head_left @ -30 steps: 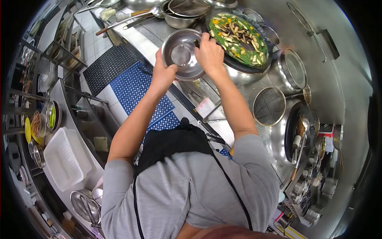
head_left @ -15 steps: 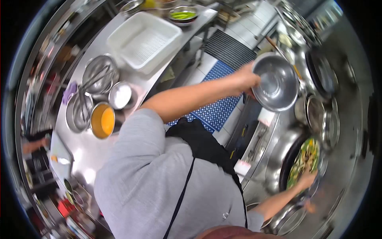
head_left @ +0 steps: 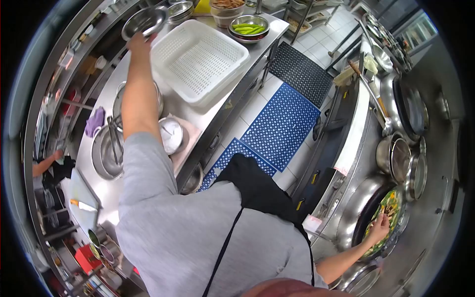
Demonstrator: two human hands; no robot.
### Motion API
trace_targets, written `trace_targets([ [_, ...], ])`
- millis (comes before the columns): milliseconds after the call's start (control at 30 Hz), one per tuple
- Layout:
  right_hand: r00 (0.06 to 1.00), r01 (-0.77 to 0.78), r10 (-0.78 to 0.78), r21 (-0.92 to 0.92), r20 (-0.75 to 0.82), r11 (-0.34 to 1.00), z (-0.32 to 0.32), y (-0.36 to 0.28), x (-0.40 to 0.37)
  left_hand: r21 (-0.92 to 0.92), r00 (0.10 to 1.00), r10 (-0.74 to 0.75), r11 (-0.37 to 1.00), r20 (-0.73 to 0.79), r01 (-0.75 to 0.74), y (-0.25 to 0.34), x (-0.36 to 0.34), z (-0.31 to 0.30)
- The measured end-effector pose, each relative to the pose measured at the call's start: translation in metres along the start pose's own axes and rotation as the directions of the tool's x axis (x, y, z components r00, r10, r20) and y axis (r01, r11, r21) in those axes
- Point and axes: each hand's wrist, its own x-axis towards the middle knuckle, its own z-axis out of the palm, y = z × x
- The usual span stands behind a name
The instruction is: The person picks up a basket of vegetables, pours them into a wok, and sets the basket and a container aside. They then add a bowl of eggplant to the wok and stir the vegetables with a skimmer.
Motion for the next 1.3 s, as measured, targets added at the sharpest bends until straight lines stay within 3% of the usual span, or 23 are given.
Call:
trace_targets([
  [100, 0.984, 0.125, -0.139, -0.129, -0.111, 0.984, -0.020, 0.054, 0.002, 0.084, 0.991, -0.102, 0.992, 0.084, 0.095, -0.041, 0.011, 0.042],
  [167, 0.990, 0.052, -0.081, -0.241, -0.114, 0.969, -0.044, 0.051, -0.024, 0.174, 0.960, -0.068, 0.985, 0.273, 0.021, -0.066, 0.020, 0.071],
  [233, 0.989, -0.123, 0.091, -0.294, -0.120, 0.948, -0.066, 0.044, -0.053, 0.215, 0.963, -0.066, 0.977, 0.260, 0.009, -0.099, 0.026, 0.126],
  [267, 0.991, -0.087, 0.058, -0.263, -0.117, 0.961, -0.081, 0.073, -0.059, 0.234, 0.945, -0.082, 0.972, 0.315, 0.007, -0.107, 0.028, 0.134],
  [300, 0.983, -0.034, -0.020, -0.286, -0.183, 0.958, -0.096, 0.106, -0.071, 0.232, 0.956, -0.101, 0.972, 0.277, 0.035, -0.104, 0.020, 0.130],
  [333, 0.984, -0.141, 0.094, -0.327, -0.154, 0.934, -0.106, 0.072, -0.100, 0.004, 0.958, -0.009, 1.000, 0.286, 0.008, -0.117, 0.014, 0.132],
  [367, 0.944, -0.303, 0.244, -0.298, -0.221, 0.905, -0.107, 0.037, -0.124, 0.079, 0.975, 0.056, 0.994, 0.213, -0.075, -0.107, 0.009, 0.120],
  [433, 0.900, -0.407, 0.356, -0.196, -0.250, 0.892, -0.135, 0.080, -0.150, 0.122, 0.971, 0.173, 0.973, 0.167, -0.195, -0.125, 0.020, 0.138],
  [500, 0.872, -0.469, 0.306, -0.476, -0.383, 0.744, -0.150, 0.092, -0.179, 0.116, 0.950, 0.300, 0.944, 0.083, -0.308, -0.147, 0.027, 0.152],
  [533, 0.830, -0.551, 0.393, -0.474, -0.396, 0.686, -0.151, 0.075, -0.190, 0.152, 0.948, 0.313, 0.936, 0.062, -0.318, -0.144, 0.029, 0.142],
  [633, 0.777, -0.606, 0.399, -0.406, -0.488, 0.684, -0.151, 0.076, -0.232, 0.193, 0.965, 0.240, 0.957, -0.104, -0.217, -0.088, 0.040, 0.107],
  [667, 0.706, -0.692, 0.505, -0.329, -0.497, 0.643, -0.151, 0.074, -0.242, 0.163, 0.963, 0.193, 0.973, -0.189, -0.163, -0.068, 0.047, 0.094],
  [700, 0.632, -0.762, 0.601, -0.248, -0.490, 0.598, -0.153, 0.074, -0.251, 0.103, 0.950, 0.148, 0.987, -0.274, -0.124, -0.045, 0.055, 0.079],
  [767, 0.652, -0.749, 0.522, -0.358, -0.549, 0.558, -0.153, 0.113, -0.279, -0.116, 0.893, 0.036, 0.988, -0.448, -0.098, 0.012, 0.068, 0.035],
  [833, 0.553, -0.830, 0.646, -0.281, -0.527, 0.481, -0.147, 0.114, -0.302, -0.383, 0.821, -0.074, 0.906, -0.567, -0.182, 0.089, 0.065, -0.033],
  [967, 0.532, -0.837, 0.771, -0.357, -0.352, 0.415, -0.122, 0.160, -0.357, -0.725, 0.821, -0.078, 0.520, -0.566, -0.450, 0.256, -0.007, -0.161],
  [1000, 0.512, -0.832, 0.833, -0.360, -0.209, 0.421, -0.119, 0.141, -0.357, -0.798, 0.864, 0.013, 0.376, -0.503, -0.471, 0.301, -0.047, -0.193],
  [1033, 0.481, -0.827, 0.875, -0.362, -0.056, 0.431, -0.110, 0.115, -0.355, -0.921, 0.919, 0.128, 0.063, -0.374, -0.383, 0.346, -0.103, -0.233],
  [1067, 0.452, -0.847, 0.892, -0.307, 0.011, 0.433, -0.096, 0.110, -0.359, -0.900, 0.870, 0.294, 0.064, -0.396, -0.431, 0.382, -0.132, -0.246],
  [1100, 0.425, -0.868, 0.902, -0.249, 0.074, 0.429, -0.085, 0.107, -0.363, -0.901, 0.830, 0.352, -0.142, -0.434, -0.411, 0.422, -0.172, -0.257],
  [1167, 0.511, -0.794, 0.854, -0.327, 0.099, 0.513, -0.061, 0.098, -0.378, -0.931, 0.724, 0.633, -0.363, -0.275, -0.036, 0.474, -0.260, -0.282],
  [1233, 0.593, -0.732, 0.805, -0.437, -0.030, 0.523, -0.033, 0.104, -0.399, -0.957, 0.373, 0.900, -0.277, -0.227, 0.086, 0.514, -0.313, -0.274],
  [1300, 0.559, -0.796, 0.828, -0.304, -0.035, 0.524, -0.020, 0.096, -0.410, -0.977, -0.093, 0.994, -0.041, -0.061, 0.209, 0.516, -0.369, -0.313],
])
